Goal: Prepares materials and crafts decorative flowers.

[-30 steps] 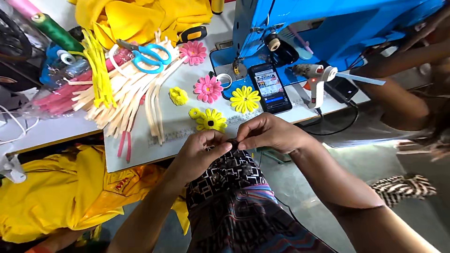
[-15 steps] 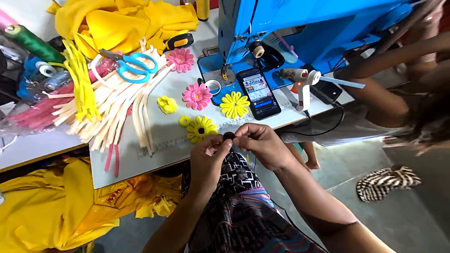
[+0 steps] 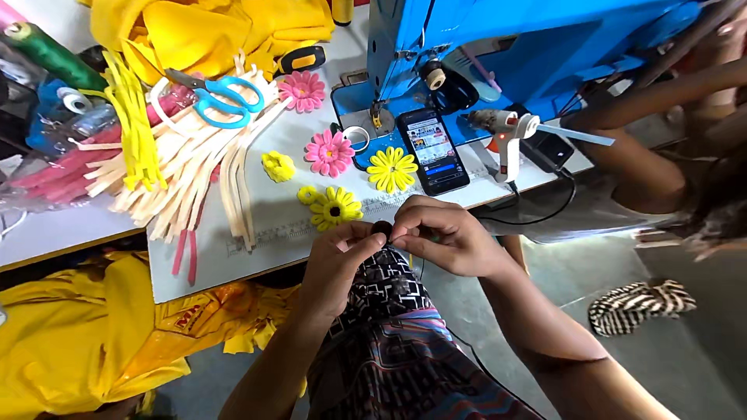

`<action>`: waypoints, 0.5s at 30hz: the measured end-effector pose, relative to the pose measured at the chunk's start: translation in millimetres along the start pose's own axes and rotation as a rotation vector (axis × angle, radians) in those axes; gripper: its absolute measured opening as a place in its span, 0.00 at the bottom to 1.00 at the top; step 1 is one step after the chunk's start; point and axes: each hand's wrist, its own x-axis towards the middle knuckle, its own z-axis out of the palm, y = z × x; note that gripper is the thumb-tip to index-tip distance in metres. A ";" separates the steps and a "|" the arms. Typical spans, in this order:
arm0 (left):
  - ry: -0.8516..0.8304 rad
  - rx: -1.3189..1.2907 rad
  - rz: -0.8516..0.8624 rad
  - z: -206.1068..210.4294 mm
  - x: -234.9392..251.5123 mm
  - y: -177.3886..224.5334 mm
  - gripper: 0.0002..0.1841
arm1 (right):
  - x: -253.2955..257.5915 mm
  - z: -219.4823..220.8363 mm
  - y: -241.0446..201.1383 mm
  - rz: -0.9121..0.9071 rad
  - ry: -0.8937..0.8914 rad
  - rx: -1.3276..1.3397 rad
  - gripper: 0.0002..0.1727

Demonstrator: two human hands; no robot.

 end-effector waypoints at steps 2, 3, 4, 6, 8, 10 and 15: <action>-0.041 0.041 -0.015 -0.4 0.2 2.1 0.07 | 7.1 -10.2 -1.7 -0.054 -0.148 -0.080 0.07; -0.051 0.062 -0.015 0.4 0.3 2.5 0.07 | 10.1 -13.0 -4.1 -0.072 -0.192 -0.128 0.08; -0.048 0.073 -0.008 1.2 0.4 2.2 0.07 | 11.9 -14.5 -6.3 -0.078 -0.208 -0.175 0.09; -0.002 0.074 0.027 2.0 0.9 1.8 0.06 | 9.0 -15.5 -7.4 -0.055 -0.150 -0.234 0.10; 0.064 0.092 0.109 1.5 2.8 0.9 0.04 | -6.6 -19.7 -3.5 0.005 0.071 -0.281 0.12; 0.134 0.085 0.162 0.1 4.2 2.1 0.04 | -33.7 -28.3 8.0 0.099 0.447 -0.371 0.11; 0.192 0.020 0.156 -0.9 8.2 5.5 0.04 | -70.5 -68.1 46.3 0.459 0.988 -0.539 0.34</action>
